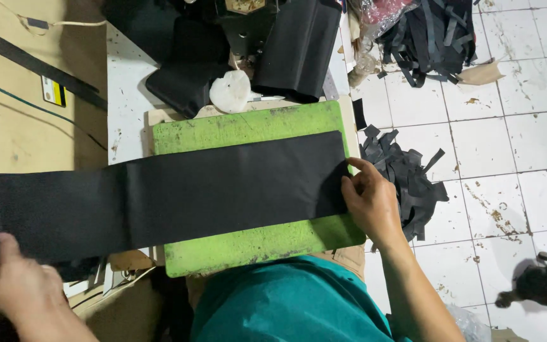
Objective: Aligning, smoothing, and measuring a strip of black leather on a workbench.
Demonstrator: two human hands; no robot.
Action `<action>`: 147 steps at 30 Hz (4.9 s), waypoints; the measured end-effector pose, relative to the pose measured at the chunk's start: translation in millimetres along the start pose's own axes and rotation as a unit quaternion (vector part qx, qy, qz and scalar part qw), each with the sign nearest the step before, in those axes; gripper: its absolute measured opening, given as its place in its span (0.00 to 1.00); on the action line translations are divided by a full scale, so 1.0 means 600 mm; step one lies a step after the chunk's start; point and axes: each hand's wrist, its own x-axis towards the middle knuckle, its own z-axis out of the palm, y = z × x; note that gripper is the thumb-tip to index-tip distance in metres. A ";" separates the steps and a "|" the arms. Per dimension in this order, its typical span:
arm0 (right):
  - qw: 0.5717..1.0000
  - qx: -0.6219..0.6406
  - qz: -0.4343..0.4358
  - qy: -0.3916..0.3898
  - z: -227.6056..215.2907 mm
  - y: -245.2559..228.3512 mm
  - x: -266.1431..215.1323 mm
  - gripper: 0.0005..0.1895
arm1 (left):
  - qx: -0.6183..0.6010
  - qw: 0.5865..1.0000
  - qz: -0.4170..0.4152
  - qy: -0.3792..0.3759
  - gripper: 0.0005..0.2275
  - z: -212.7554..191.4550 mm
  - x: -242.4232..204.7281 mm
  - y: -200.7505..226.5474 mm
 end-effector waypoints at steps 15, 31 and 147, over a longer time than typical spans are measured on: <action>0.999 -0.001 0.031 -0.010 -0.003 -0.007 0.003 0.19 | 0.621 0.717 -0.070 -0.308 0.30 -0.020 0.004 0.059; 1.000 -0.003 0.027 -0.005 -0.001 -0.017 0.000 0.17 | 0.441 0.730 0.104 -0.513 0.72 0.124 0.002 0.165; 0.996 -0.019 -0.030 -0.083 -0.012 0.020 -0.003 0.13 | 0.201 0.943 0.075 -0.253 0.26 0.030 -0.105 0.135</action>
